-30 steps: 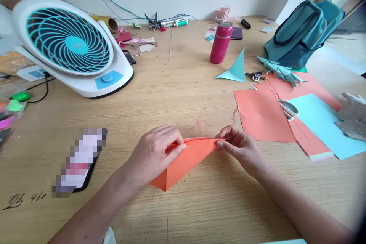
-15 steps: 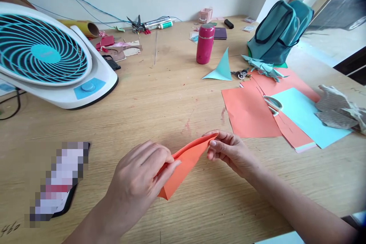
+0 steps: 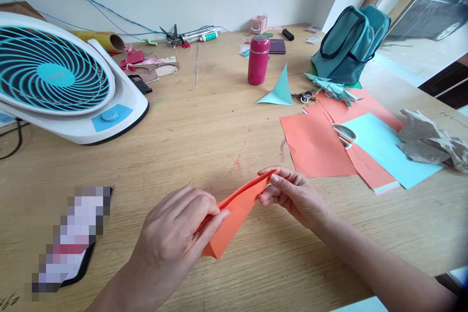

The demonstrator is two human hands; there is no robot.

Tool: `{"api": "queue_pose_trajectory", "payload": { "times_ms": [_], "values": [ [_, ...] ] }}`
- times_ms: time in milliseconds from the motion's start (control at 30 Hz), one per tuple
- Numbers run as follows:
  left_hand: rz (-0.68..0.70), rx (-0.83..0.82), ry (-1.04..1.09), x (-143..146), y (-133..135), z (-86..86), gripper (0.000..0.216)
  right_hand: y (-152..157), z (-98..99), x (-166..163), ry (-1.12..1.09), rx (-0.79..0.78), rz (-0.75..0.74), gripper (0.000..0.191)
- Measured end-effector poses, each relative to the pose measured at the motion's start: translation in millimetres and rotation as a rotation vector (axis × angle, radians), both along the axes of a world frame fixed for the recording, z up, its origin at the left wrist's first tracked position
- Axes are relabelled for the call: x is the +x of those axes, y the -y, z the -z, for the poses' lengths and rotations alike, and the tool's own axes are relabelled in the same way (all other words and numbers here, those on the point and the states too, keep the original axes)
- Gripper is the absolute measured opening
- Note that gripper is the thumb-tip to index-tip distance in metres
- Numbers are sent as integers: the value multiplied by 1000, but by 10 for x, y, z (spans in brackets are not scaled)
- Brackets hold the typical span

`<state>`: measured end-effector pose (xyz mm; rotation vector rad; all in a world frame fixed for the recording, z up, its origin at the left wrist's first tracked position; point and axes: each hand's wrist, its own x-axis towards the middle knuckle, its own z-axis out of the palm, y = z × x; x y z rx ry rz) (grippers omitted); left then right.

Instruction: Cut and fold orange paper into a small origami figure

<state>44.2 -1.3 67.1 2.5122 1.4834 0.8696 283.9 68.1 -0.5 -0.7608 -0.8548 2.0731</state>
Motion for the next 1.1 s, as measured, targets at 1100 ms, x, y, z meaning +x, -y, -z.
{"api": "queue_pose_trajectory", "payload": {
  "times_ms": [1100],
  "values": [
    [41,-29,-3,71,102,-68,18,-6,-16,3,53,87,46,23]
  ]
}}
